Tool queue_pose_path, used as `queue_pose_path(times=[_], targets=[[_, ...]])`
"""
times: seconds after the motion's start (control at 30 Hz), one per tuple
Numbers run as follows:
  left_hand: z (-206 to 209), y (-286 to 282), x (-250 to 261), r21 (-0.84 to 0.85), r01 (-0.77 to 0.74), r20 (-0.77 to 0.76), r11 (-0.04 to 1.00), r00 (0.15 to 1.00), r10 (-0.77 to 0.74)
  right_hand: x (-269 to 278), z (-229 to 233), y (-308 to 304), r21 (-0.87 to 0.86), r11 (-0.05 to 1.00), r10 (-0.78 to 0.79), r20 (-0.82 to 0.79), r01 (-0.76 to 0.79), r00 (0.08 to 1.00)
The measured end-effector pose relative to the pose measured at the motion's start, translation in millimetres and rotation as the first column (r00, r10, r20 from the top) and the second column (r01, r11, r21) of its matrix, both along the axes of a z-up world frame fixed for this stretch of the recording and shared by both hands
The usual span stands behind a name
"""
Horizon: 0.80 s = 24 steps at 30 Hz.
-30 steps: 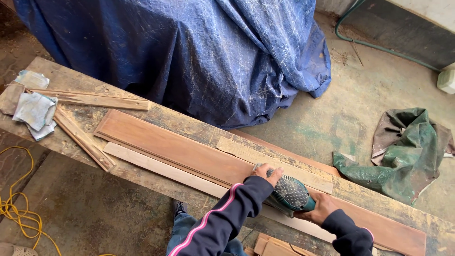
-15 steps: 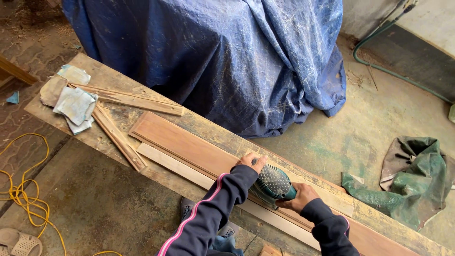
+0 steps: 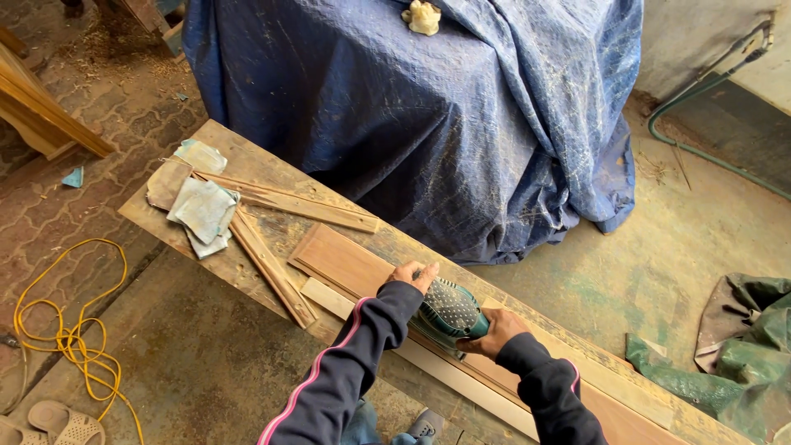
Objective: Sand wooden planks using an orbital power sander and hand sandpaper blocks.
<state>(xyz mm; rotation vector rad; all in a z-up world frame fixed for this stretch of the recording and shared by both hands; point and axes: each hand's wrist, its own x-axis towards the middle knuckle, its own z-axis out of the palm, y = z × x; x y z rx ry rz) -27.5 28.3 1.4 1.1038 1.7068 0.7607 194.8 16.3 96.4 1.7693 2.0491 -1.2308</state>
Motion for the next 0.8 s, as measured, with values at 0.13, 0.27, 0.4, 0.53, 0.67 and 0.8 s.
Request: queue_pose_path(times=[0.13, 0.27, 0.4, 0.53, 0.67, 0.8], targets=[[1.4, 7.3, -50.2, 0.028, -0.039, 0.026, 0.999, 0.999, 0.039, -48.2, 0.8, 12.6, -0.003, 1.0, 0.018, -0.016, -0.018, 1.0], [2.3, 14.9, -97.2, 0.033, -0.077, 0.042, 0.996, 0.996, 0.075, -96.6, 4.1, 25.0, 0.013, 0.999, 0.05, 0.018, -0.05, 0.999], [-6.1, 23.0, -141.0, 0.053, -0.129, 0.059, 0.99, 0.99, 0.126, -137.8, 1.7, 36.4, -0.01, 0.999, 0.047, -0.035, -0.048, 0.998], [-3.6, 31.7, -180.4, 0.005, -0.136, 0.042, 0.991, 0.99, 0.136, -171.9, -6.3, 46.1, 0.014, 0.997, 0.07, -0.032, -0.07, 0.997], [-17.0, 37.4, -212.2, -0.018, -0.144, 0.047, 0.989, 0.988, 0.144, -197.4, -20.8, 53.9, -0.09, 0.996, 0.013, -0.141, -0.025, 0.99], [-27.2, 35.6, -224.1, 0.07, -0.19, 0.037, 0.979, 0.981, 0.188, -216.0, 10.9, 51.9, -0.084, 0.994, 0.067, -0.032, -0.069, 0.997]])
